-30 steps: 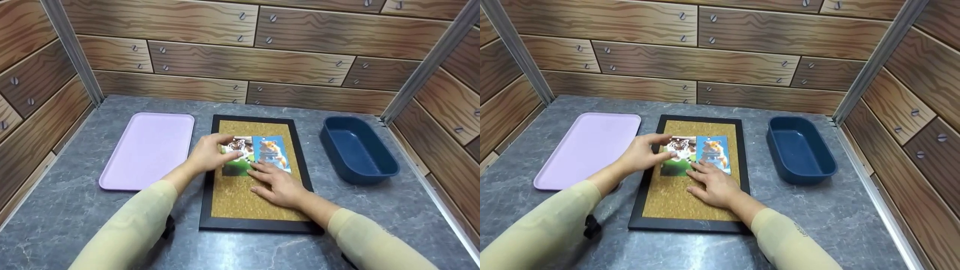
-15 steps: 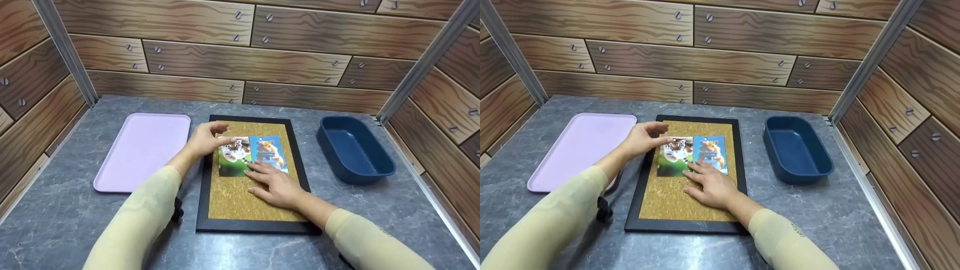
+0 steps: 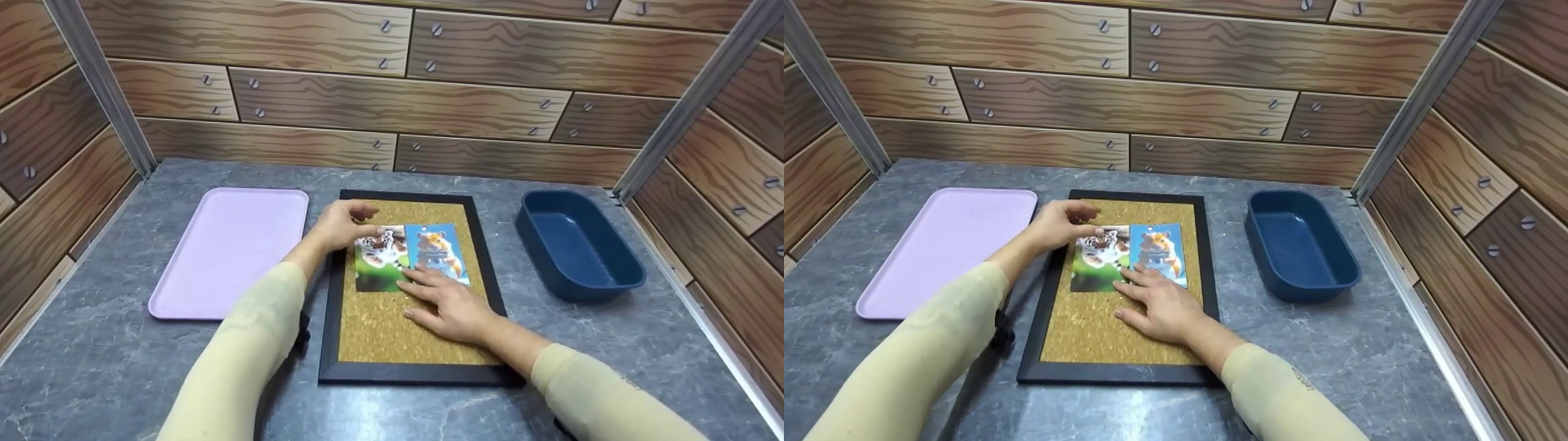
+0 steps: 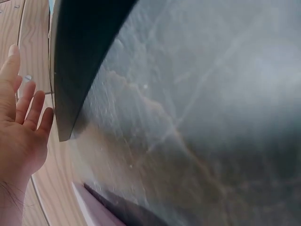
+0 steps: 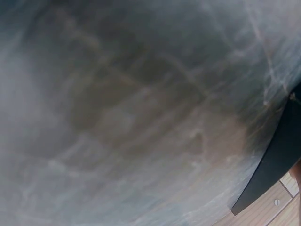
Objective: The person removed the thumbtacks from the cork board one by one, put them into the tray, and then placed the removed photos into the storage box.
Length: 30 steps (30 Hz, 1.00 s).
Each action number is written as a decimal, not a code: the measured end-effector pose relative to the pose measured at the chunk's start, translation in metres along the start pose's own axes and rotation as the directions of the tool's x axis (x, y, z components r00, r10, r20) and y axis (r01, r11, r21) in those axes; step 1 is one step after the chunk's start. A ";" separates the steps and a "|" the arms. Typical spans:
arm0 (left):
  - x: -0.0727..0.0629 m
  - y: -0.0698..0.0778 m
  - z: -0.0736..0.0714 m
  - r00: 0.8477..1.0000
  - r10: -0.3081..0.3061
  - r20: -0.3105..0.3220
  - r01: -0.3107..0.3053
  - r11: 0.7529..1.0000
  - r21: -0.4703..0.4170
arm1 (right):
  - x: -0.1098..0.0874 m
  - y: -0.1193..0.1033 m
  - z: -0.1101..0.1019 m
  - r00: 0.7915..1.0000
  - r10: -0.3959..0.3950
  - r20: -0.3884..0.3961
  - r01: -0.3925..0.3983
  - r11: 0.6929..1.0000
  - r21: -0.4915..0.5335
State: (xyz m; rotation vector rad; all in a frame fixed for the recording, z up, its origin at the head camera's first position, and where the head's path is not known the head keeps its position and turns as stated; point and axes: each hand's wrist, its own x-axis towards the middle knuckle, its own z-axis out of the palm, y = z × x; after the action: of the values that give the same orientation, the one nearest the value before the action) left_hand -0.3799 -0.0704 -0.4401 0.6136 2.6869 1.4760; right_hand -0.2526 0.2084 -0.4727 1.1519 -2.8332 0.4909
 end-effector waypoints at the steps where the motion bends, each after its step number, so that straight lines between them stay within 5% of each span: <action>1: 0.001 -0.001 0.000 1.000 0.004 0.003 -0.004 1.000 0.002 | 0.000 0.000 0.000 1.000 -0.003 -0.002 0.003 1.000 0.002; 30: 0.013 -0.015 0.004 0.997 0.019 0.069 -0.027 0.993 0.118 | -0.001 0.000 0.001 1.000 -0.003 -0.005 0.003 1.000 0.009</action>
State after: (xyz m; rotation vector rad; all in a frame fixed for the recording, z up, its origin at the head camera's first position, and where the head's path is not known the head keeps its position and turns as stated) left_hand -0.3965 -0.0696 -0.4527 0.6899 2.7394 1.2825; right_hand -0.2524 0.2087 -0.4737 1.1543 -2.8276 0.5061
